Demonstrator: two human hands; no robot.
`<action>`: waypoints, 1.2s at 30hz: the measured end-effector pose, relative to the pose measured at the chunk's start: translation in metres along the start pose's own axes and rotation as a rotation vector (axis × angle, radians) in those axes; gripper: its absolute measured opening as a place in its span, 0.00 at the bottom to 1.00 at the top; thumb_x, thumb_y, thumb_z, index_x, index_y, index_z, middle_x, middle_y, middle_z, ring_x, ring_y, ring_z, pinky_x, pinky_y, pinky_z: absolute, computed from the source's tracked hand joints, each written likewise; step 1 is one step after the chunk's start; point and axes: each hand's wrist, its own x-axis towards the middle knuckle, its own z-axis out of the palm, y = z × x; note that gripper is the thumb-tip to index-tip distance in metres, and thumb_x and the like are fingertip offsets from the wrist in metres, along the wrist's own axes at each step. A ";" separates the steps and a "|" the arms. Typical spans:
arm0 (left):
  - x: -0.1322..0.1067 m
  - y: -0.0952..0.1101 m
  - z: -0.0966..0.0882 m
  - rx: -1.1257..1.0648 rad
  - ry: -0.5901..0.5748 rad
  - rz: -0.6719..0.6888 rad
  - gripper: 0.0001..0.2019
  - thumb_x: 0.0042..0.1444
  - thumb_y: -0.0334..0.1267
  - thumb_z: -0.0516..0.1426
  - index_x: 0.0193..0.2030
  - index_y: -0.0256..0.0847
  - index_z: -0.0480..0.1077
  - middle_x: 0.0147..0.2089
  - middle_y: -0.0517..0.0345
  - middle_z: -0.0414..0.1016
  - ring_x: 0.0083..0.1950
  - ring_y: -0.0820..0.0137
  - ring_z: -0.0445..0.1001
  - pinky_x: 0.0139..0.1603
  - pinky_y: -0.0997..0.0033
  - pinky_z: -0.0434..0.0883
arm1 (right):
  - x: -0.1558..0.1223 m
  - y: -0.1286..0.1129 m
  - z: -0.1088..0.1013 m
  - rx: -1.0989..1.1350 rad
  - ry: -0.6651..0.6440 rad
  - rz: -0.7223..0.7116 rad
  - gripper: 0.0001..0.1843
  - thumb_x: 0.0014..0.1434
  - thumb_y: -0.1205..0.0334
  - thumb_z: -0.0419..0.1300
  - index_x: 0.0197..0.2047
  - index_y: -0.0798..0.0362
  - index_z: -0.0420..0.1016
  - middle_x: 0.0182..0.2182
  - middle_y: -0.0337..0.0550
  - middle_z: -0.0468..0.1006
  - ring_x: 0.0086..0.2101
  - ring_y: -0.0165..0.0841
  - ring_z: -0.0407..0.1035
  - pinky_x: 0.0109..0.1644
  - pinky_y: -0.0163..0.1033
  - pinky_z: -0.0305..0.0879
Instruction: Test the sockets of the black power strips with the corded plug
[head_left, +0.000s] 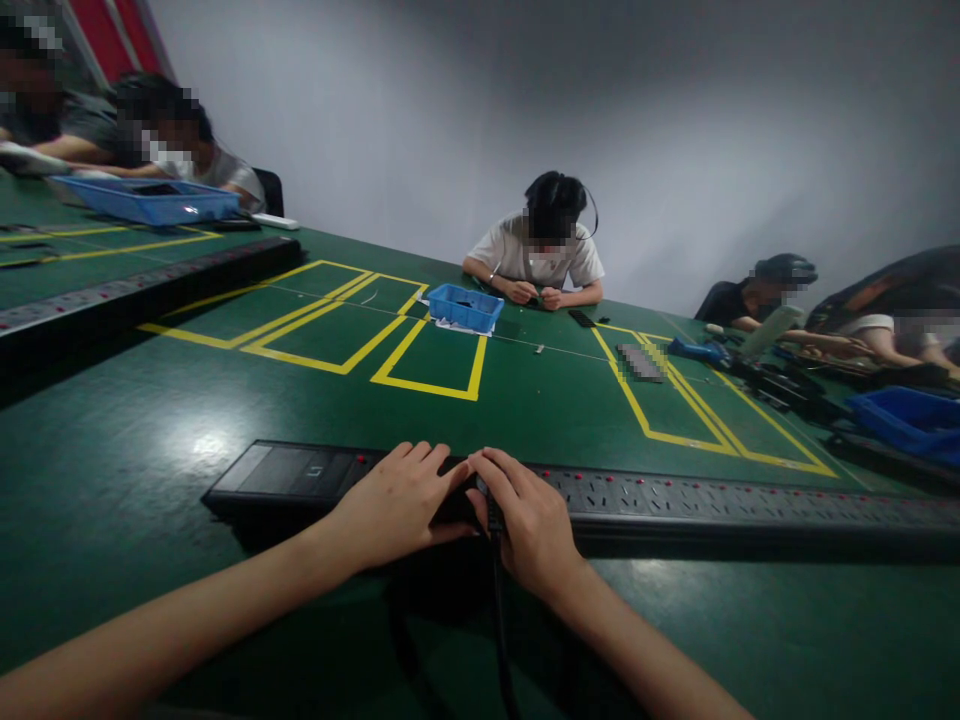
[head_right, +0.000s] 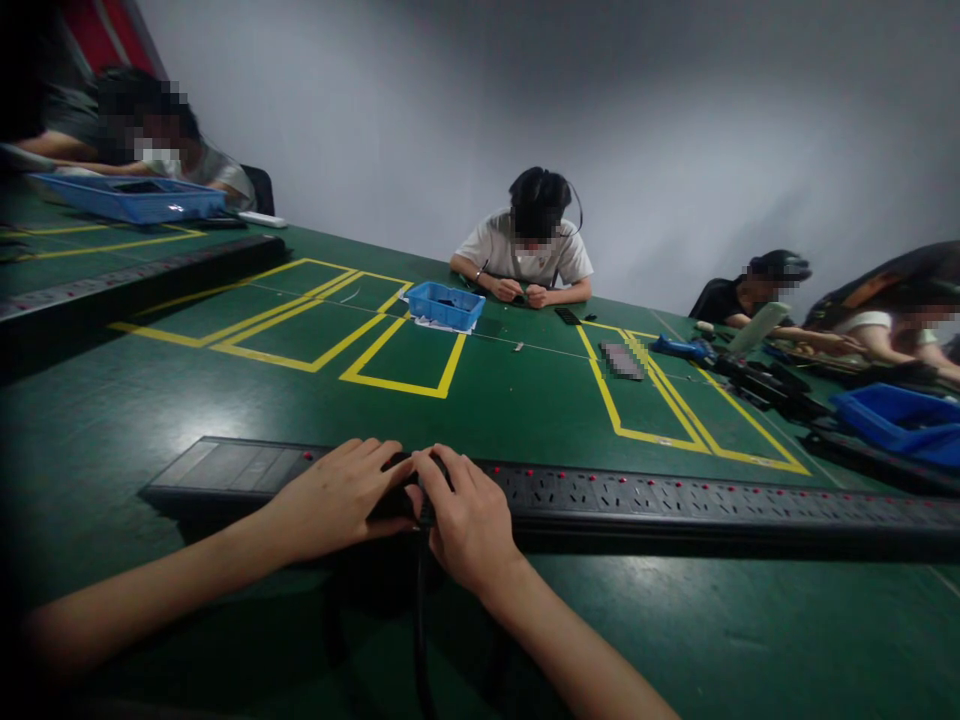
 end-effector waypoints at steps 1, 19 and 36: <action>0.000 0.000 0.000 -0.003 0.002 0.000 0.23 0.55 0.54 0.48 0.51 0.41 0.61 0.40 0.50 0.66 0.42 0.61 0.66 0.43 0.61 0.60 | 0.000 0.000 0.000 -0.005 0.011 0.001 0.19 0.60 0.63 0.49 0.54 0.54 0.63 0.52 0.48 0.68 0.51 0.32 0.62 0.54 0.39 0.60; -0.001 0.000 0.001 -0.003 0.001 0.010 0.27 0.55 0.54 0.47 0.58 0.41 0.55 0.40 0.50 0.66 0.42 0.60 0.65 0.42 0.62 0.60 | -0.005 -0.002 0.003 -0.083 -0.043 0.082 0.20 0.61 0.61 0.48 0.57 0.49 0.60 0.53 0.48 0.66 0.54 0.35 0.58 0.57 0.45 0.53; 0.000 -0.001 0.001 0.002 -0.029 -0.001 0.30 0.55 0.55 0.47 0.61 0.42 0.51 0.42 0.50 0.66 0.43 0.60 0.65 0.43 0.61 0.60 | -0.001 0.000 -0.002 -0.116 -0.052 0.024 0.18 0.61 0.60 0.48 0.55 0.50 0.62 0.50 0.49 0.69 0.51 0.37 0.62 0.53 0.44 0.59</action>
